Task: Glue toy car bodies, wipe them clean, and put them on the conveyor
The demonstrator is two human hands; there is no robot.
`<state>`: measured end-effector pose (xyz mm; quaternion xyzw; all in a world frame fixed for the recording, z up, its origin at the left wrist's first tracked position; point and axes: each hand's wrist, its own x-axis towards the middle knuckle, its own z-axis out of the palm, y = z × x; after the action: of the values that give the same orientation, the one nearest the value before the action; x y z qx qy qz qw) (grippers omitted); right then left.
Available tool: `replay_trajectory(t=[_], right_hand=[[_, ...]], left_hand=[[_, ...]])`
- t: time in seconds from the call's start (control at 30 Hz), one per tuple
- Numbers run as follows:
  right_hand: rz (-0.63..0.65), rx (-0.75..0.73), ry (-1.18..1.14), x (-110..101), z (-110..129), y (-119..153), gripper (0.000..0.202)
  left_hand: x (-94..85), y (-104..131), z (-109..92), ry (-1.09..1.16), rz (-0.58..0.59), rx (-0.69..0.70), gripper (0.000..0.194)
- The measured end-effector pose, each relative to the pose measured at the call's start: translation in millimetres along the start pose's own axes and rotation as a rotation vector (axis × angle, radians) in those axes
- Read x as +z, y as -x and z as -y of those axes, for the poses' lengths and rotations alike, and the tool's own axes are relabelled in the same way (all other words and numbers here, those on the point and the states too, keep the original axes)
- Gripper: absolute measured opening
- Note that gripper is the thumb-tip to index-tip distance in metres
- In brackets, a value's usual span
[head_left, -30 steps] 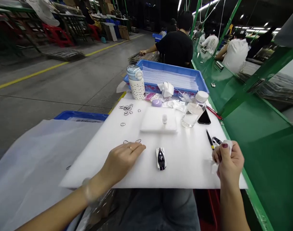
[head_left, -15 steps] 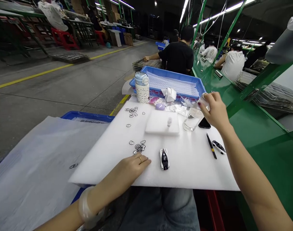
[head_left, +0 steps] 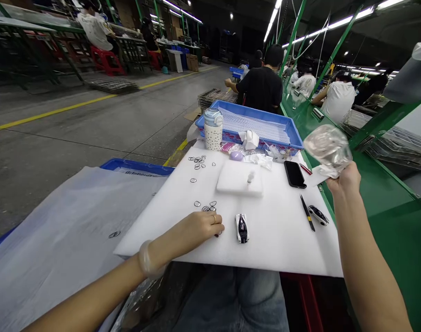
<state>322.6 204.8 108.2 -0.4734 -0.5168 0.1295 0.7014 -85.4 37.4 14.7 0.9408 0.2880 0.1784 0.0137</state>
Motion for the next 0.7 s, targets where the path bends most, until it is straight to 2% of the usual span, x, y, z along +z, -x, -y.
replay_trajectory(t=[0.1,0.2,0.23,0.3,0.37,0.4,0.47,0.5,0.57,0.63,0.67,0.7], right_hand=[[-0.064,0.036,0.059,-0.5,6.0,3.1,0.016],[-0.13,-0.043,0.132,4.4,19.8,27.5,0.02],[-0.087,-0.118,0.184,8.6,23.9,37.6,0.024],[0.135,-0.341,0.333,21.6,28.9,54.7,0.031],[0.37,-0.539,0.487,38.1,29.1,60.9,0.031],[0.427,-0.57,0.536,45.9,28.7,58.8,0.028],[0.393,-0.478,0.538,57.4,30.6,47.7,0.018],[0.345,-0.396,0.492,60.6,34.4,41.9,0.013],[0.251,-0.246,0.287,62.3,48.8,39.4,0.017],[0.201,-0.162,-0.019,58.9,70.4,58.7,0.023],[0.238,-0.146,-0.148,55.4,82.0,77.2,0.024],[0.327,-0.127,-0.213,50.8,92.8,100.1,0.025]], left_hand=[[-1.2,-2.7,3.6,-0.021,-0.041,0.067,0.03],[-2.1,1.0,-1.8,0.089,-0.174,0.07,0.023],[-2.5,2.6,-7.5,0.176,-0.229,0.043,0.018],[-2.4,4.0,-24.8,0.42,-0.353,-0.057,0.013],[0.8,1.2,-47.0,0.692,-0.542,-0.218,0.014],[4.3,-2.2,-58.1,0.853,-0.618,-0.313,0.013],[14.3,-12.2,-76.8,1.252,-0.734,-0.561,0.006],[20.3,-18.1,-83.3,1.475,-0.77,-0.631,0.007],[31.3,-29.4,-89.6,1.845,-0.85,-0.727,0.018],[38.5,-36.3,-88.8,1.963,-0.883,-0.777,0.024],[40.1,-37.7,-87.1,1.979,-0.891,-0.795,0.025],[40.4,-37.8,-85.2,1.984,-0.896,-0.807,0.026]])
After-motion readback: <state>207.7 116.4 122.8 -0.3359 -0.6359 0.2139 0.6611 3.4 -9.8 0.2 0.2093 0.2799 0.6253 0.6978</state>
